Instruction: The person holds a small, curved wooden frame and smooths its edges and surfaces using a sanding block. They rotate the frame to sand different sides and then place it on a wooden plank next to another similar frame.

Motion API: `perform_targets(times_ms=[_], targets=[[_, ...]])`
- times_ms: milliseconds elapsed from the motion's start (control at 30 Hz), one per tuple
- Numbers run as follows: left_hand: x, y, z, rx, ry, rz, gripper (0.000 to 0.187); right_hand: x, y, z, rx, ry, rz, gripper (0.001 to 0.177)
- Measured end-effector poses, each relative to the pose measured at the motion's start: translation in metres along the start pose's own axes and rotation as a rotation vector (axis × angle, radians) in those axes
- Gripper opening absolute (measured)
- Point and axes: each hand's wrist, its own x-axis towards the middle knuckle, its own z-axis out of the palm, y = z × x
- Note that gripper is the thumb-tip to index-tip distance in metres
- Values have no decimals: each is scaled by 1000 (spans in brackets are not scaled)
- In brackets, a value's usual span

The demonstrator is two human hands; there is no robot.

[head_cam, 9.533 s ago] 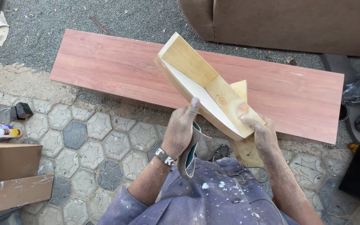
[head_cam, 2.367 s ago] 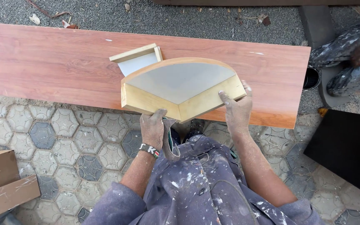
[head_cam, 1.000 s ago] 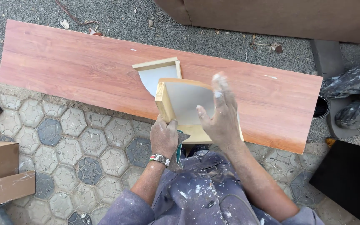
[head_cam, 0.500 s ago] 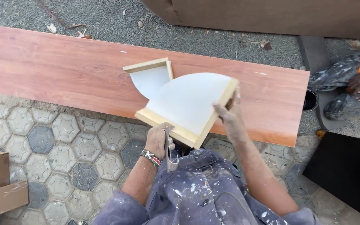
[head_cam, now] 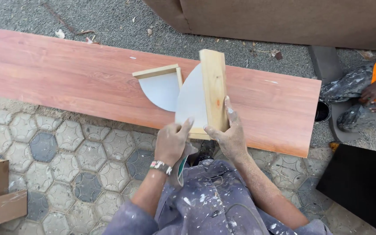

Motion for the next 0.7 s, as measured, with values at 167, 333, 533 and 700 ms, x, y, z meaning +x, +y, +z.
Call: perform_targets(times_ms=[167, 333, 533, 700], targets=[[19, 32, 19, -441, -167, 154, 59, -3, 8, 5, -267, -65, -220, 125], [58, -29, 55, -528, -50, 310, 41, -36, -22, 11, -751, -264, -380, 91], [44, -28, 38, -394, -94, 401, 52, -35, -10, 1, -1103, -339, -702, 107], [40, -40, 55, -1147, -325, -120, 36, 4, -47, 2, -1111, -604, -563, 145]])
